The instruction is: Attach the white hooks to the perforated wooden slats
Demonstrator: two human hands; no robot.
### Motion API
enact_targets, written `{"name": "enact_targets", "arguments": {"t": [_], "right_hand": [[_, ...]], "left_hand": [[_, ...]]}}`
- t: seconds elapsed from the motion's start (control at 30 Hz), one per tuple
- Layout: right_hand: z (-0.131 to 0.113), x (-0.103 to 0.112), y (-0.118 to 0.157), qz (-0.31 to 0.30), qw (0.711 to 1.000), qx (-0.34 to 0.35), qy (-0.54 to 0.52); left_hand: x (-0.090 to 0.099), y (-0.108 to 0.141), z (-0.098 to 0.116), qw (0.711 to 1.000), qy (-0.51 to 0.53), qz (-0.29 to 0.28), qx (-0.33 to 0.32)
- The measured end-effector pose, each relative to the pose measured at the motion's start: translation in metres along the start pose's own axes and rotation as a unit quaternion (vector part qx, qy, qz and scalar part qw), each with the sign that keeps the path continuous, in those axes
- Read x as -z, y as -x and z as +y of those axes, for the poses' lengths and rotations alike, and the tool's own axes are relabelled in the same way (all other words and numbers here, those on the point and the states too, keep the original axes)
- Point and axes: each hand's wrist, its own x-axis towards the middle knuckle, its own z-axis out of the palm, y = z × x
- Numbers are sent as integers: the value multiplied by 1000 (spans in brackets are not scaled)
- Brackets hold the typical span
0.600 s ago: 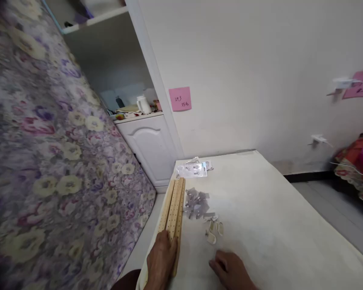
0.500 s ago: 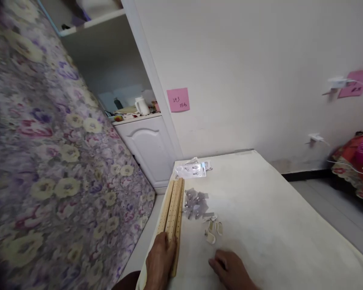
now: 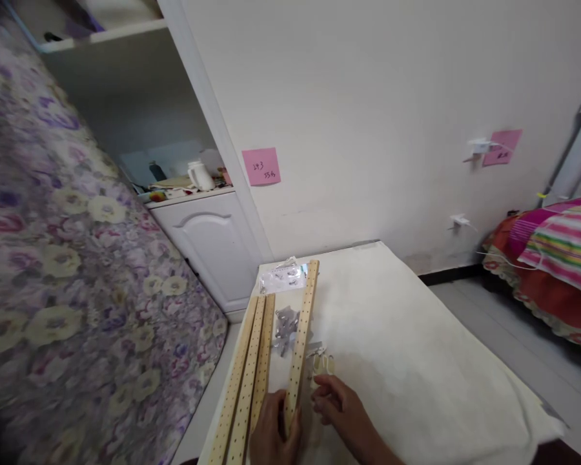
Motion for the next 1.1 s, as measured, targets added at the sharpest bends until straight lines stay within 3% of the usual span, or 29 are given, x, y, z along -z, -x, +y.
{"name": "enact_targets", "arguments": {"t": [0.17, 0.27, 0.47, 0.63, 0.77, 1.0, 1.1], "right_hand": [[-4, -14, 10, 35, 997, 52, -36], [-16, -4, 16, 60, 997, 56, -1], [-51, 61, 19, 68, 987, 72, 123], [-49, 111, 28, 121, 948, 68, 286], [-47, 134, 41, 44, 909, 78, 406], [-71, 145, 40, -87, 849, 127, 505], [-73, 147, 31, -109, 828, 151, 530]], "left_hand": [[-28, 18, 23, 997, 49, -55, 10], [-33, 25, 34, 992, 99, -78, 2], [-12, 15, 32, 985, 163, -46, 26], [8, -1, 8, 978, 174, 18, 117], [10, -5, -10, 982, 145, 49, 109], [-10, 4, -29, 994, 62, 0, 91], [-18, 6, -40, 996, 43, -11, 75]]}}
